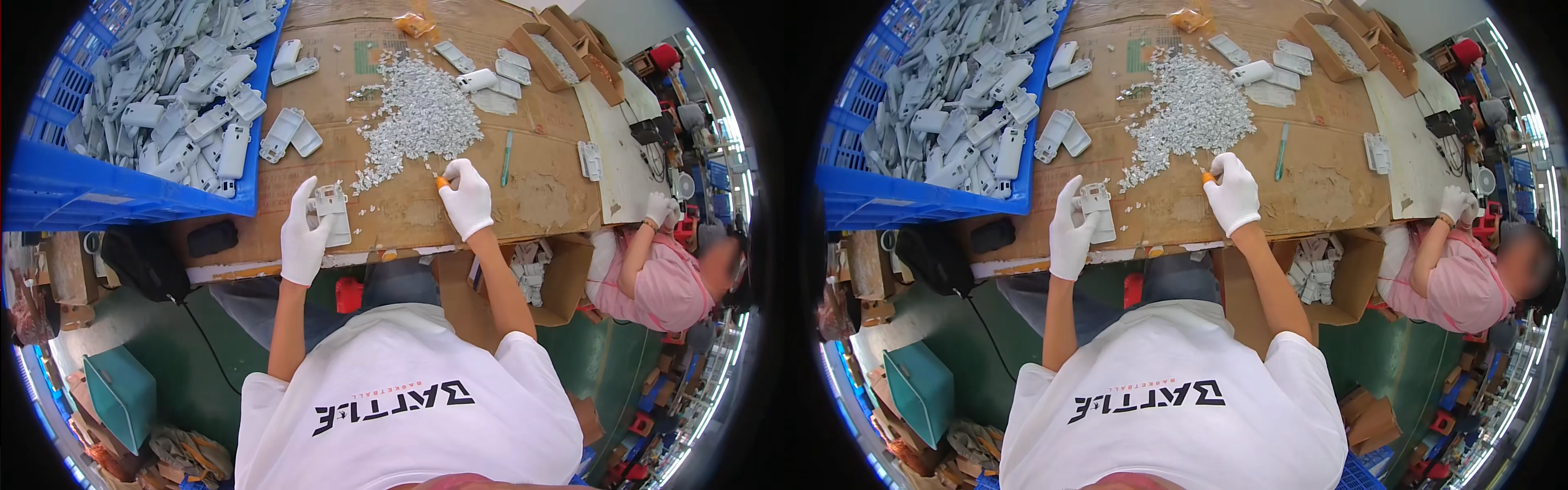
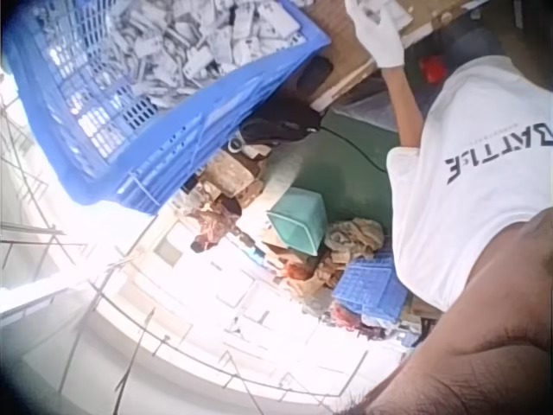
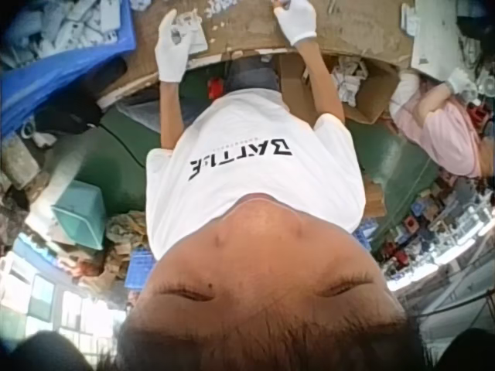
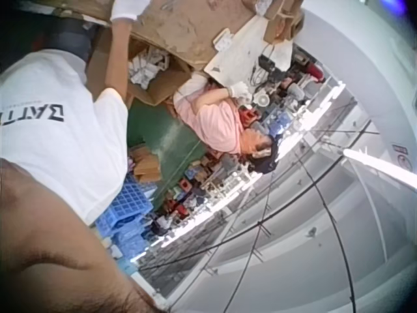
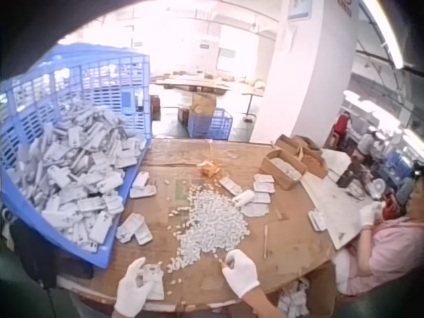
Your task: The person assembles small electronic housing components by hand, inserting metallic parts and orange rubber pads into the housing.
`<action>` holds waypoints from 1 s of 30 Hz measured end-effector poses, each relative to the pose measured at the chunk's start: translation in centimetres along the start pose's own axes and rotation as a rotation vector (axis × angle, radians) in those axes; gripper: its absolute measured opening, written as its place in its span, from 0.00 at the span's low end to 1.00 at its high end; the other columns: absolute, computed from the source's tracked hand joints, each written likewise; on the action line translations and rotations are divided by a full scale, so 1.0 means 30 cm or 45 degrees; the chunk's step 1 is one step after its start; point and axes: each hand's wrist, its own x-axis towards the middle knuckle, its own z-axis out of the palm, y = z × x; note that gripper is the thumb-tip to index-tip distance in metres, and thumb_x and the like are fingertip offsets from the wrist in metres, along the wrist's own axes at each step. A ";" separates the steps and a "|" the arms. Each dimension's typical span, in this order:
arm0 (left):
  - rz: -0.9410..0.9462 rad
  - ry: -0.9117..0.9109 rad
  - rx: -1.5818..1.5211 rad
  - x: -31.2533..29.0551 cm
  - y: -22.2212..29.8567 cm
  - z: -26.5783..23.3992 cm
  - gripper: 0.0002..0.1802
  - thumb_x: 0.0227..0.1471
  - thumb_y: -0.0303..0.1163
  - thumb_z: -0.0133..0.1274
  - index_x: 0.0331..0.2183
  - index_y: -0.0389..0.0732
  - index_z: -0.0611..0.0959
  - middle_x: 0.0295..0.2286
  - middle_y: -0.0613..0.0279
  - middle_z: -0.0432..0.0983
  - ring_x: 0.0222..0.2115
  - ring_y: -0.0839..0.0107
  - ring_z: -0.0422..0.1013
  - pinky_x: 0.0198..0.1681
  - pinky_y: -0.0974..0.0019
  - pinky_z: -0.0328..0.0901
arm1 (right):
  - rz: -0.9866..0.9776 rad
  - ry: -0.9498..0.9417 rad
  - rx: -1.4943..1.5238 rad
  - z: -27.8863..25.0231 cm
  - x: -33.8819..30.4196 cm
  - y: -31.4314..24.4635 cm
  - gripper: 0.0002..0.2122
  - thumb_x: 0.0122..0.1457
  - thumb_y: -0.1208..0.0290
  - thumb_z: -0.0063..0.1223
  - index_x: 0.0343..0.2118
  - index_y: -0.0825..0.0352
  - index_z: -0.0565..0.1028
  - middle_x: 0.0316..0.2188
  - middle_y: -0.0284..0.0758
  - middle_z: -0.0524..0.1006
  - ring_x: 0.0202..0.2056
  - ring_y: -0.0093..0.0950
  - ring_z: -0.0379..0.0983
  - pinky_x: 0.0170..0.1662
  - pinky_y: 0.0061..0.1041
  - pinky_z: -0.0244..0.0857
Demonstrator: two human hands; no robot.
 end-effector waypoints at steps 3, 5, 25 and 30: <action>-0.304 -0.053 0.026 -0.009 0.043 -0.005 0.35 0.49 0.24 0.57 0.60 0.44 0.70 0.40 0.52 0.80 0.40 0.64 0.77 0.45 0.63 0.70 | 0.014 -0.016 -0.033 0.002 0.007 -0.038 0.14 0.47 0.80 0.60 0.38 0.63 0.75 0.32 0.34 0.76 0.30 0.32 0.75 0.35 0.31 0.70; -0.203 -0.059 0.099 -0.014 0.054 -0.010 0.34 0.49 0.25 0.57 0.59 0.44 0.71 0.38 0.49 0.80 0.38 0.60 0.78 0.44 0.62 0.70 | -0.377 -0.010 -0.392 -0.007 0.020 -0.036 0.14 0.48 0.79 0.58 0.39 0.61 0.76 0.34 0.31 0.76 0.34 0.31 0.74 0.37 0.30 0.70; 0.055 -0.042 0.097 -0.021 0.110 0.067 0.25 0.46 0.26 0.57 0.49 0.39 0.77 0.39 0.48 0.80 0.43 0.55 0.78 0.46 0.62 0.70 | -0.628 -0.351 -0.445 -0.066 0.077 0.033 0.08 0.48 0.79 0.59 0.32 0.64 0.73 0.30 0.35 0.73 0.36 0.39 0.74 0.39 0.34 0.72; 0.132 -0.032 0.111 -0.028 0.130 0.115 0.23 0.46 0.25 0.57 0.48 0.39 0.77 0.39 0.47 0.80 0.41 0.51 0.77 0.44 0.60 0.71 | -0.122 -0.274 0.677 -0.086 -0.033 -0.259 0.09 0.54 0.85 0.57 0.37 0.68 0.78 0.34 0.31 0.80 0.36 0.17 0.76 0.41 0.18 0.71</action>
